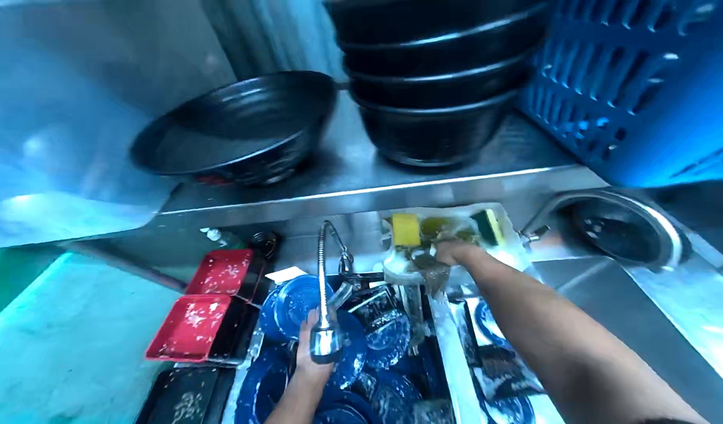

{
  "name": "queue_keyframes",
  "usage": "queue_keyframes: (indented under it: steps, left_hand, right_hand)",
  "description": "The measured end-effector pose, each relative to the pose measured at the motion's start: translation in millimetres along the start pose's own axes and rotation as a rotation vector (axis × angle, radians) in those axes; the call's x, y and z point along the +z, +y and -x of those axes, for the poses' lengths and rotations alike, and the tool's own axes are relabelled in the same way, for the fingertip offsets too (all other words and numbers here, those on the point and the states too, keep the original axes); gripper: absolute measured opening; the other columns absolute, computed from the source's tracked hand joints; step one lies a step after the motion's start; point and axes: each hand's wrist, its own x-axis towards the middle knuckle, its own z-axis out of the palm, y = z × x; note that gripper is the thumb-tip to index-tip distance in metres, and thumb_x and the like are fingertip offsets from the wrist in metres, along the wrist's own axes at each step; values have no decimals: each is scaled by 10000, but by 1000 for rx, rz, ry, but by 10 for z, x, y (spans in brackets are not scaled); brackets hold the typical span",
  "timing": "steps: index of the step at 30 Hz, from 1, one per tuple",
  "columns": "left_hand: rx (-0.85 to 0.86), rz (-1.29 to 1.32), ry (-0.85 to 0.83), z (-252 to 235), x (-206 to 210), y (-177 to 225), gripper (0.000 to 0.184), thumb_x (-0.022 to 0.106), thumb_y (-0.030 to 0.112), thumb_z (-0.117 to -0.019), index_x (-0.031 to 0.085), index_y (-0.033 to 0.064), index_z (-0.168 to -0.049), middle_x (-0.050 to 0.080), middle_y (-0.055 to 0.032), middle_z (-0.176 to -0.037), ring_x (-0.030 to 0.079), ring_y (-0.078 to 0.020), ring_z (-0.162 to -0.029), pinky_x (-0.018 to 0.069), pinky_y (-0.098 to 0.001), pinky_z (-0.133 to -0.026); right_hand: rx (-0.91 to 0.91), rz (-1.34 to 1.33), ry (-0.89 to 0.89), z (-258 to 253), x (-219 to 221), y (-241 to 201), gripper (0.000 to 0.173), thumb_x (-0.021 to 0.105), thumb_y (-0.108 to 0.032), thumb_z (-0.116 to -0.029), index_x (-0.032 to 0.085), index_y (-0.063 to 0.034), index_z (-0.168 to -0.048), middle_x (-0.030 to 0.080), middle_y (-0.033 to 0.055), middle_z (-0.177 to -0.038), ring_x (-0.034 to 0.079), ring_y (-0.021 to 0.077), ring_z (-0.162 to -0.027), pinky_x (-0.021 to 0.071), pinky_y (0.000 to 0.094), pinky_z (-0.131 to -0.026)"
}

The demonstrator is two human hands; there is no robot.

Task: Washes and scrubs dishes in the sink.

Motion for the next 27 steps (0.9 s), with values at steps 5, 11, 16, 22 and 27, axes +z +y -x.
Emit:
queue_keyframes:
  steps: [5, 11, 16, 22, 27]
  left_hand:
    - [-103, 910, 234, 87, -397, -54, 407, 538, 205, -979, 612, -11, -1315, 681, -138, -1198, 655, -221, -1118, 538, -416, -999]
    - [-579, 1819, -96, 334, -376, 450, 401, 391, 255, -1114, 484, 64, -1454, 620, -119, -1301, 617, -159, -1106, 535, -335, -928]
    - [-684, 1905, -196, 665, -220, 466, 366, 363, 257, -1103, 590, 7, -1243, 684, -142, -1051, 667, -207, -937, 574, -410, -808]
    - [-539, 2089, -240, 393, 26, 88, 591, 240, 465, -1115, 497, 21, -1409, 674, -221, -1189, 695, -321, -1017, 594, -522, -841]
    - [-594, 1975, -271, 427, -385, 112, 487, 280, 395, -1115, 569, 54, -1310, 695, -143, -1100, 686, -241, -975, 586, -456, -828]
  right_hand:
    - [16, -575, 623, 750, 214, -447, 385, 509, -319, -1055, 672, -45, -1271, 677, 247, -1203, 644, 421, -1145, 500, 652, -977]
    - [-270, -1145, 620, 1232, 1930, -1850, 443, 491, -196, -1054, 544, 4, -1447, 610, 186, -1405, 606, 241, -1287, 489, 432, -1115]
    - [-238, -1103, 489, 952, 2375, -2067, 563, 384, -341, -1081, 422, -49, -1559, 397, 167, -1618, 345, 258, -1520, 270, 454, -1274]
    - [-250, -779, 304, 1309, 2203, -2279, 484, 433, -379, -1034, 672, -69, -1318, 656, 157, -1344, 585, 280, -1303, 435, 524, -1130]
    - [-247, -808, 322, 1196, 2055, -2347, 575, 595, -400, -947, 577, -73, -1419, 609, 153, -1407, 555, 258, -1339, 421, 493, -1157]
